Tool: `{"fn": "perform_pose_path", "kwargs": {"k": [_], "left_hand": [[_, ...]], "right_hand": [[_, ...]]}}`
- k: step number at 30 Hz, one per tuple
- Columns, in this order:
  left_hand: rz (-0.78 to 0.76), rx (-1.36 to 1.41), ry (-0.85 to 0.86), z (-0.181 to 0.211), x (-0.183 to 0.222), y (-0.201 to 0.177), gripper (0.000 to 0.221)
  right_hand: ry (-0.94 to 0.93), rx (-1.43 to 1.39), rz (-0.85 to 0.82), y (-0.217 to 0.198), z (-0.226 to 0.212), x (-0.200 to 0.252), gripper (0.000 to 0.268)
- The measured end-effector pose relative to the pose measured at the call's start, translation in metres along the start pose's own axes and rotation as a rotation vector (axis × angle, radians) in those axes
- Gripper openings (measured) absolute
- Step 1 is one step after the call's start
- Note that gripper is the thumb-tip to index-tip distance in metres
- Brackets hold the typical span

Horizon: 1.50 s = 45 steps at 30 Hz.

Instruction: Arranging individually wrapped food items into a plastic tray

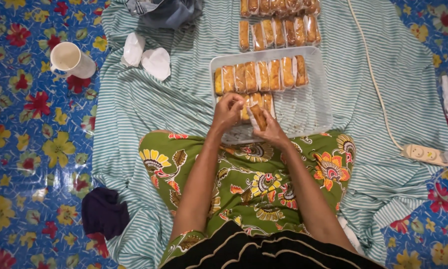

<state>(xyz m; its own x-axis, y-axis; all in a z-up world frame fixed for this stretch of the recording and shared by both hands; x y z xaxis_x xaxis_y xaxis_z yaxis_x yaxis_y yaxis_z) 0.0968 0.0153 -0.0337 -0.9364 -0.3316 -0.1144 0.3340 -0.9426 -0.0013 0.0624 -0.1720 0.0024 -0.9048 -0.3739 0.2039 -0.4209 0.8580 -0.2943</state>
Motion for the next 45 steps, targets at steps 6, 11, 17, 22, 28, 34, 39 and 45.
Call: {"fn": "perform_pose_path", "kwargs": {"k": [6, 11, 17, 22, 28, 34, 39, 45], "left_hand": [[-0.06, -0.013, 0.009, 0.014, 0.009, 0.009, 0.019], [-0.09, -0.003, -0.02, -0.006, 0.006, 0.013, 0.008], [0.011, 0.047, -0.046, -0.005, 0.0, 0.004, 0.004], [-0.019, 0.069, -0.055, 0.023, 0.004, 0.003, 0.011], [-0.1, -0.011, 0.008, 0.008, 0.004, 0.014, 0.012], [-0.029, -0.047, -0.003, -0.011, -0.002, 0.008, 0.004], [0.052, 0.05, -0.058, 0.028, 0.009, -0.003, 0.005], [-0.07, 0.006, 0.011, 0.022, 0.012, 0.013, 0.019]], "right_hand": [[0.017, 0.051, 0.02, -0.001, 0.006, -0.006, 0.089], [-0.001, 0.148, 0.027, 0.001, -0.004, -0.002, 0.088], [0.018, 0.077, 0.01, -0.002, 0.002, -0.007, 0.089], [0.015, 0.018, 0.02, -0.003, 0.011, -0.008, 0.088], [0.037, -0.031, 0.008, -0.003, 0.019, -0.01, 0.093], [0.03, -0.011, 0.003, -0.002, 0.011, -0.01, 0.091], [0.039, 0.007, 0.021, 0.0, 0.0, -0.004, 0.089], [0.04, 0.02, 0.015, 0.0, -0.005, -0.004, 0.087]]}}
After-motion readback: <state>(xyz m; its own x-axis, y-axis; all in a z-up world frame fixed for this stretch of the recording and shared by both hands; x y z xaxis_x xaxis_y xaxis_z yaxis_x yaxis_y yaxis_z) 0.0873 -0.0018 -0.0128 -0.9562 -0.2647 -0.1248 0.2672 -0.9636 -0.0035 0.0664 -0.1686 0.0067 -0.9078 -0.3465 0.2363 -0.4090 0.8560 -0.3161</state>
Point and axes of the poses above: each hand's wrist, its own x-axis away from the middle knuckle, its own y-axis out of the palm, z = x × y, the point moved 8 cm from there along -x, towards the middle knuckle, and after that the axes turned 8 degrees about z, right-handed, at the moved point
